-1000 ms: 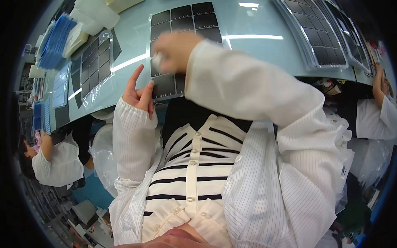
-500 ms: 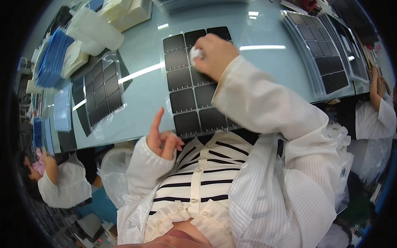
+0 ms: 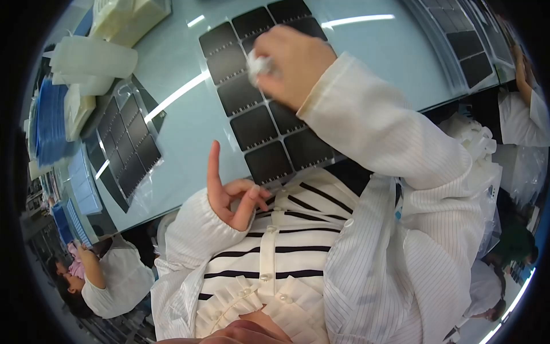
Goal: Cleaning and inspecting grid-patterned film sheets at a workstation using a liquid and a cloth.
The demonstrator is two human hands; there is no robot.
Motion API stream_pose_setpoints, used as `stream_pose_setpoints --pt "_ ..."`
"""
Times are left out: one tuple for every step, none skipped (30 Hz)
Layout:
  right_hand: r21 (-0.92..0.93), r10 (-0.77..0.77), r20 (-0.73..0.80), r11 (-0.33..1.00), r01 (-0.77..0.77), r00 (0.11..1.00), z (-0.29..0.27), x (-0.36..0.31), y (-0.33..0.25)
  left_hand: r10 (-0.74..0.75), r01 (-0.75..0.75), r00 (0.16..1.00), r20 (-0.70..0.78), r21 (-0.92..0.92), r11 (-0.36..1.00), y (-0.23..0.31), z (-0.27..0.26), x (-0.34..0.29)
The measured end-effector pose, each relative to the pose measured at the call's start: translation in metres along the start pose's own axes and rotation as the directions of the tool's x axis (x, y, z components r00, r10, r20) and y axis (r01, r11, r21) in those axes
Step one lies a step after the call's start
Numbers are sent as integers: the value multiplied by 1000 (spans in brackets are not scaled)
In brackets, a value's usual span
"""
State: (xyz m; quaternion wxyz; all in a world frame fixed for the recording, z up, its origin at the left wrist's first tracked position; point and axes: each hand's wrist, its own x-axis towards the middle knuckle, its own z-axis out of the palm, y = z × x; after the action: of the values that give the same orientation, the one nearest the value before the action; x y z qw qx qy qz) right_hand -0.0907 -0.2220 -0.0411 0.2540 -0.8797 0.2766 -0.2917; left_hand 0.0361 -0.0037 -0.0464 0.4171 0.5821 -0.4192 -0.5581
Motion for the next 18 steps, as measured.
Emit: stream_pose_setpoints --pt "43 -150 28 988 149 988 10 -8 -7 -16 16 1000 -5 -9 1000 -2 0 -1" --pt "105 -163 190 984 145 968 10 -14 -22 11 -10 1000 -25 27 1000 -3 1 0" --pt "166 -183 347 977 132 920 7 -15 -33 38 -36 998 -46 63 997 -4 1 0" --pt "154 -203 416 976 151 886 6 -16 -35 44 -42 996 -80 20 999 -5 3 0" --pt "166 -216 427 973 159 878 5 -15 -28 38 -37 994 -99 13 999 -6 6 -1" --pt "155 -222 291 971 183 931 5 -10 -14 55 -52 988 -146 21 998 -7 10 -2" --pt "135 -214 145 971 195 966 3 -6 0 73 -69 981 -181 30 997 -8 13 -2" --pt "-29 -225 19 974 226 974 -2 2 11 69 -70 975 -210 1 998 -7 16 -3" --pt "-194 -252 -107 954 229 962 -9 9 16 63 -65 973 -223 0 998 -10 21 -2" --pt "-127 -5 -33 992 1 999 -13 9 7 88 -96 955 -282 -16 995 -13 25 -2" --pt "-118 -9 -27 993 6 1000 -8 1 2 113 -130 935 -337 -28 991 -15 29 -2" --pt "-62 -52 36 997 54 998 0 -10 -2 81 -114 936 -342 -77 990 -12 32 -4" --pt "6 -106 103 994 106 989 11 -20 -8 73 -107 930 -361 -74 992 -14 35 -6" --pt "139 -219 130 970 201 967 19 -32 -20 69 -111 918 -390 -86 990 -14 38 -7" --pt "214 -327 201 934 285 923 21 -39 -31 66 -117 906 -418 -96 989 -15 41 -8" --pt "189 -333 202 936 297 921 20 -39 -29 82 -133 898 -432 -90 987 -17 42 -8" --pt "156 -332 198 939 305 922 18 -35 -23 87 -134 900 -427 -81 988 -17 44 -6" --pt "79 -152 168 987 141 974 13 -29 -12 93 -126 895 -436 -47 991 -17 47 -5"
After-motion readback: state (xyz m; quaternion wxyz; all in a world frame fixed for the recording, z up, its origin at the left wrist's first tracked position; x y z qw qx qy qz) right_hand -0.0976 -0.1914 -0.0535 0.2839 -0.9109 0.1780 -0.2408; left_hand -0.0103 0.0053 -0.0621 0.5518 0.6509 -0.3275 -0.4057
